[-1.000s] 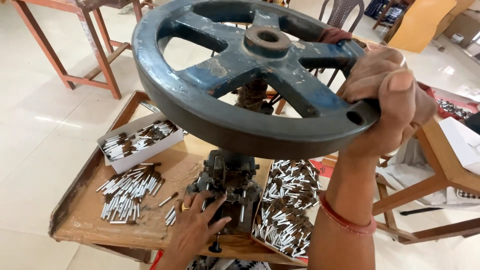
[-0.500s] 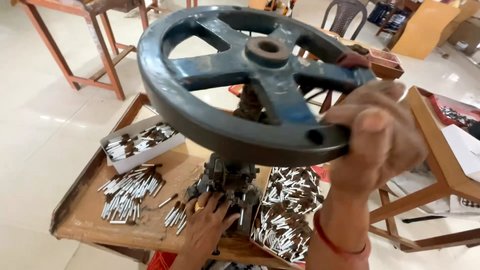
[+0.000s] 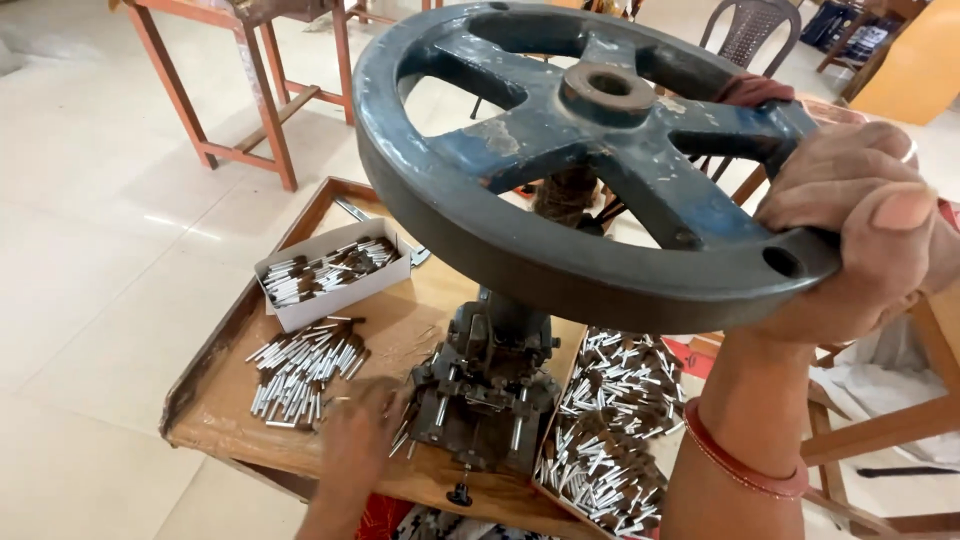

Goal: Operating a manual press machine to assemble small metal components into a jig.

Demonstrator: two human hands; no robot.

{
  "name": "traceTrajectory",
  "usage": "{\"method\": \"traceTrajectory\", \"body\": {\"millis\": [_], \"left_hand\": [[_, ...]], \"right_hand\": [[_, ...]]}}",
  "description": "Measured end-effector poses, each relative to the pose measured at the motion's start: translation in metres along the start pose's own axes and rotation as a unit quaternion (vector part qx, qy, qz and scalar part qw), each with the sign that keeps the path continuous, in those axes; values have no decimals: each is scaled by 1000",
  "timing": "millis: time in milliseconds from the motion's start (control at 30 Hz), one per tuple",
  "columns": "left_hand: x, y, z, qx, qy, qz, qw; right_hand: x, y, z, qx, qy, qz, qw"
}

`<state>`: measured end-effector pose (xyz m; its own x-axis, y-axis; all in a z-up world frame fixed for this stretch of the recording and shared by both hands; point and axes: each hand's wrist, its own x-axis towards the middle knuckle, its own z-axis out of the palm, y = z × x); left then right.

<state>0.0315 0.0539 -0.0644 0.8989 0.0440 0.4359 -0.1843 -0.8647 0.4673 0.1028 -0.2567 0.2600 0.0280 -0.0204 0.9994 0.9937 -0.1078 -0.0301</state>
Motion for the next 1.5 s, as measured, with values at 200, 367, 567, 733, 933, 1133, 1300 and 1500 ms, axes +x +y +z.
{"method": "traceTrajectory", "body": {"millis": [200, 367, 567, 733, 933, 1133, 1300, 1500], "left_hand": [[-3, -50, -13, 52, 18, 61, 997], [3, 50, -29, -247, 91, 10, 965], [15, 76, 20, -112, 5, 65, 992], [18, 81, -10, -122, -85, 24, 989], [6, 69, -19, -10, 33, 193, 980], [2, 76, -26, 5, -54, 149, 987], [11, 80, -19, -47, -29, 131, 990], [16, 100, -22, -46, 19, 123, 991]], "right_hand": [[12, 11, 7, 15, -1, -16, 1000], [16, 17, 1, 59, -25, -22, 998], [15, 16, 6, 63, -20, -10, 998], [9, 12, 1, 37, -28, -1, 999], [13, 4, 7, 32, -30, 18, 999], [9, -34, 17, 17, -1, 49, 999], [17, -109, 96, -321, -29, 47, 945], [18, -105, 94, -470, -125, -127, 864]]}}
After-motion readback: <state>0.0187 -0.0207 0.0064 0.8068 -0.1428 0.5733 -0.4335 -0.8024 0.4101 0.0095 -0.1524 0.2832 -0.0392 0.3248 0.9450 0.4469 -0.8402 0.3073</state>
